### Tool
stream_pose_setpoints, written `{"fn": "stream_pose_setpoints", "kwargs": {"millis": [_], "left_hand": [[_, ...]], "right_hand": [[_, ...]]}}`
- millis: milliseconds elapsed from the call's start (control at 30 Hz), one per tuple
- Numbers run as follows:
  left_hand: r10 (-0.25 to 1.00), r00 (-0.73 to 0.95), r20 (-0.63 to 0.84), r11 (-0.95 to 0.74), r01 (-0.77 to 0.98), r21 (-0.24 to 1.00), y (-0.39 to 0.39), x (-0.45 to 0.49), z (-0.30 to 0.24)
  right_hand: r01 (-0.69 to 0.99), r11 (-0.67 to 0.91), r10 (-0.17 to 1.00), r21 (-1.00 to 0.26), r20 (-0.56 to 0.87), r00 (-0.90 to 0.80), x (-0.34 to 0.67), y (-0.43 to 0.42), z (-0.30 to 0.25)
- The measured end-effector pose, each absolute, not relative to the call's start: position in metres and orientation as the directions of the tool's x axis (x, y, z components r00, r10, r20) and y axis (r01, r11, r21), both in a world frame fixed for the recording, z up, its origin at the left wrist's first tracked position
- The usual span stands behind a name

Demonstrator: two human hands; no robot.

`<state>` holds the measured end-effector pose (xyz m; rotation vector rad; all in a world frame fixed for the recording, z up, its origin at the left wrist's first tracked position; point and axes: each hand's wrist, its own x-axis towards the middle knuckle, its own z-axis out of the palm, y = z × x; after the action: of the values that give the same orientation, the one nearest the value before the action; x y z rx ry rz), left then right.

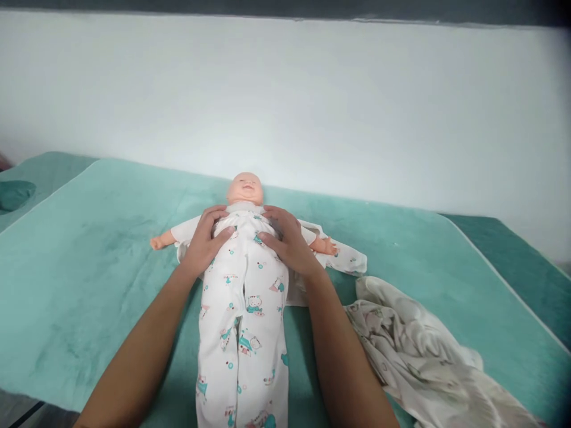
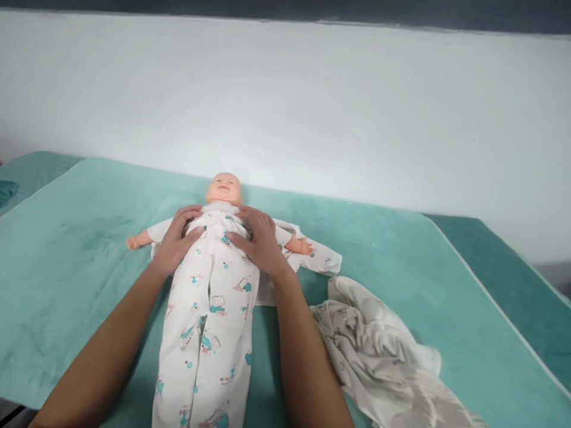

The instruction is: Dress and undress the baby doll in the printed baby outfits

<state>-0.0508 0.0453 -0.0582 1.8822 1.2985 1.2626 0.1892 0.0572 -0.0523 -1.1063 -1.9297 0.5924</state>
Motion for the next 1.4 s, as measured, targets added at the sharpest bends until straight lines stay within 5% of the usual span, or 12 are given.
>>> {"fn": "stream_pose_setpoints", "kwargs": {"millis": [167, 300, 533, 700, 900, 1000, 1167, 1300, 1400], "left_hand": [[0.864, 0.09, 0.495, -0.461, 0.536, 0.707, 0.042, -0.044, -0.052], [0.769, 0.056, 0.637, -0.513, 0.649, 0.562, 0.037, -0.042, -0.055], [0.829, 0.077, 0.555, -0.401, 0.772, 0.493, 0.032, -0.044, -0.059], [0.903, 0.025, 0.429, -0.312, 0.725, 0.615, 0.019, -0.055, -0.066], [0.977, 0.156, 0.144, -0.204, 0.492, 0.846, -0.018, -0.085, -0.077], [0.948, 0.191, 0.254, -0.317, 0.501, 0.806, -0.031, -0.086, -0.083], [0.895, 0.058, 0.443, -0.329, 0.757, 0.565, -0.044, -0.071, -0.1], [0.927, -0.059, 0.371, -0.238, 0.671, 0.702, -0.047, -0.068, -0.101], [0.952, -0.01, 0.307, -0.269, 0.452, 0.85, -0.049, -0.073, -0.095]], "right_hand": [[0.45, 0.481, 0.876, -0.752, 0.403, -0.263, 0.185, 0.054, -0.048], [0.525, 0.537, 0.826, -0.66, 0.538, -0.169, 0.175, 0.05, -0.049], [0.557, 0.564, 0.795, -0.61, 0.583, -0.167, 0.172, 0.04, -0.056], [0.668, 0.496, 0.806, -0.555, 0.581, -0.116, 0.188, 0.026, -0.071], [0.505, 0.452, 0.889, -0.736, 0.422, -0.18, 0.206, -0.014, -0.089], [0.444, 0.474, 0.88, -0.761, 0.423, -0.214, 0.203, -0.034, -0.091], [0.639, 0.384, 0.882, -0.667, 0.471, -0.038, 0.183, -0.051, -0.096], [0.607, 0.276, 0.922, -0.745, 0.385, 0.053, 0.174, -0.055, -0.096], [0.45, 0.267, 0.962, -0.852, 0.267, -0.065, 0.18, -0.06, -0.091]]}}
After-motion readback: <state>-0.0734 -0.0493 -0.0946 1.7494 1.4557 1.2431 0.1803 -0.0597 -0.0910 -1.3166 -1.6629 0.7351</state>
